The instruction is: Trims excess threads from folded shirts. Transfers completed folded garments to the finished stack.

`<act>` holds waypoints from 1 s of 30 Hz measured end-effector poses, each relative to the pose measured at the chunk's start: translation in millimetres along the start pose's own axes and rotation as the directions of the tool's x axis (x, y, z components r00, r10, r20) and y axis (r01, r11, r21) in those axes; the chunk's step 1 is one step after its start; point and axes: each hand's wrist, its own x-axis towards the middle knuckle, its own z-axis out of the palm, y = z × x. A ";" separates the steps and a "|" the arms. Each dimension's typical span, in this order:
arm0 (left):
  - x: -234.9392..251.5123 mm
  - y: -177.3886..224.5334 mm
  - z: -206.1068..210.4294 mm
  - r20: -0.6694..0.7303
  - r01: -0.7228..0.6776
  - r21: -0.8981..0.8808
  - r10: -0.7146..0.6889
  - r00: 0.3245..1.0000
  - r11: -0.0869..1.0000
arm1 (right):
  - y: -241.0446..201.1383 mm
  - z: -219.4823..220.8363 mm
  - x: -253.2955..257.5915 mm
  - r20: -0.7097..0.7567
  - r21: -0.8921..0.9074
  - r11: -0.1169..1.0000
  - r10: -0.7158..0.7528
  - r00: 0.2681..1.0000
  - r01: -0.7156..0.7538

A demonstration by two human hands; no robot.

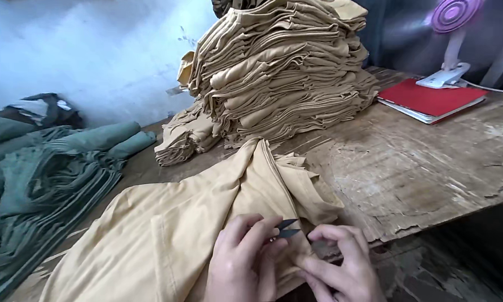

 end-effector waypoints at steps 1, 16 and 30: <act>-1.0 -0.8 -1.0 0.024 -0.009 0.001 0.009 1.000 1.000 | -1.2 1.0 -0.7 -0.026 0.022 1.000 -0.005 1.000 0.006; -10.9 14.0 9.5 0.123 -0.097 0.039 0.091 0.988 0.995 | 24.8 -29.3 -28.6 0.190 0.669 0.739 -0.069 0.979 -0.078; -8.5 7.3 -11.9 0.083 -0.035 -0.002 0.035 0.996 0.999 | 14.8 -9.3 -10.8 0.002 0.250 0.968 0.010 1.000 -0.011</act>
